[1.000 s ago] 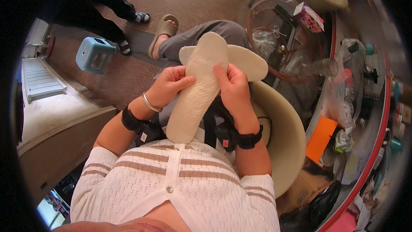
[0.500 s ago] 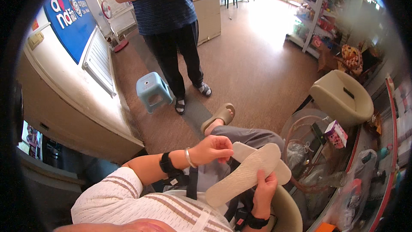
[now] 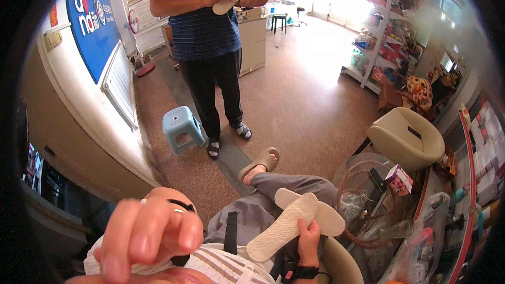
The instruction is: The person uses scissors to trim the edges of a beige shoe insole while seated. They then retrieve a second insole from a nearby shelf and compare the two pieces by holding them together.
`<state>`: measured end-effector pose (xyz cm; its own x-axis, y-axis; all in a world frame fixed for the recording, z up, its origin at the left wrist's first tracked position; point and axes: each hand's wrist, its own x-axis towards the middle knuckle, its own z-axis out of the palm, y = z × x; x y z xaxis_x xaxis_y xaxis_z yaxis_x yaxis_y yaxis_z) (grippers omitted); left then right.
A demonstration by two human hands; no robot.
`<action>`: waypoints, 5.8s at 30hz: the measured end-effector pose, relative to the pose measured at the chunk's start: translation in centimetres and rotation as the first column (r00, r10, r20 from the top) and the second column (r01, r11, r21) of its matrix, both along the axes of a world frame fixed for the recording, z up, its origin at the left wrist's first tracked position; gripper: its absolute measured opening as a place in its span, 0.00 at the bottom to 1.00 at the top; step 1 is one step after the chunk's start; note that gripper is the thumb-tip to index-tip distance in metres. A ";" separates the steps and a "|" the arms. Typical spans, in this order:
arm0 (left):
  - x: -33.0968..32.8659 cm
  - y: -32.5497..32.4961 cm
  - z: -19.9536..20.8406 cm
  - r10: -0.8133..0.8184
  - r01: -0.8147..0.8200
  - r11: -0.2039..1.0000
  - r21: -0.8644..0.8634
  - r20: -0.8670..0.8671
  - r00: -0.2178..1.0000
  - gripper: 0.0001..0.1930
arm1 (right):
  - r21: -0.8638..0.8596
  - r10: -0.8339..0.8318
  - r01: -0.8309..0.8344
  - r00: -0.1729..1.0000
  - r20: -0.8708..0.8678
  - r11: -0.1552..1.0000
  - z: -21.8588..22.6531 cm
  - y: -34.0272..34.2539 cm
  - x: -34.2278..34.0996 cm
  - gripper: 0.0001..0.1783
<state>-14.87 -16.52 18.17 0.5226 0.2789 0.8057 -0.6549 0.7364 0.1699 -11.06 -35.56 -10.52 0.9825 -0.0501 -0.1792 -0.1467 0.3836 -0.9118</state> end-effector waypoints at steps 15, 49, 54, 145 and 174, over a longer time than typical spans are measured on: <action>-2.2 -1.6 1.8 -0.094 0.090 0.995 0.052 0.070 0.993 0.03 | -0.034 0.015 -0.015 1.000 0.023 0.999 -1.4 -1.6 -0.3 0.11; 4.9 -3.1 -5.2 -0.804 0.819 0.571 -0.057 -0.240 0.544 0.23 | -0.034 -0.095 0.094 0.995 -0.029 0.995 -0.5 -2.7 -1.3 0.12; 8.2 -1.6 -15.3 0.122 0.508 0.635 0.582 -0.725 0.678 0.21 | 0.233 -0.084 0.076 0.996 0.028 0.970 5.9 -1.0 -1.4 0.13; 7.5 -2.4 -20.9 -0.187 0.881 0.426 0.206 -0.933 0.309 0.14 | -0.355 -0.504 0.575 0.818 0.278 0.737 9.0 -4.5 -4.1 0.10; 6.8 -0.1 -20.4 -0.024 0.894 0.219 0.390 -0.914 0.405 0.12 | -0.367 -0.321 0.374 0.926 0.199 0.852 11.2 -3.7 -4.1 0.10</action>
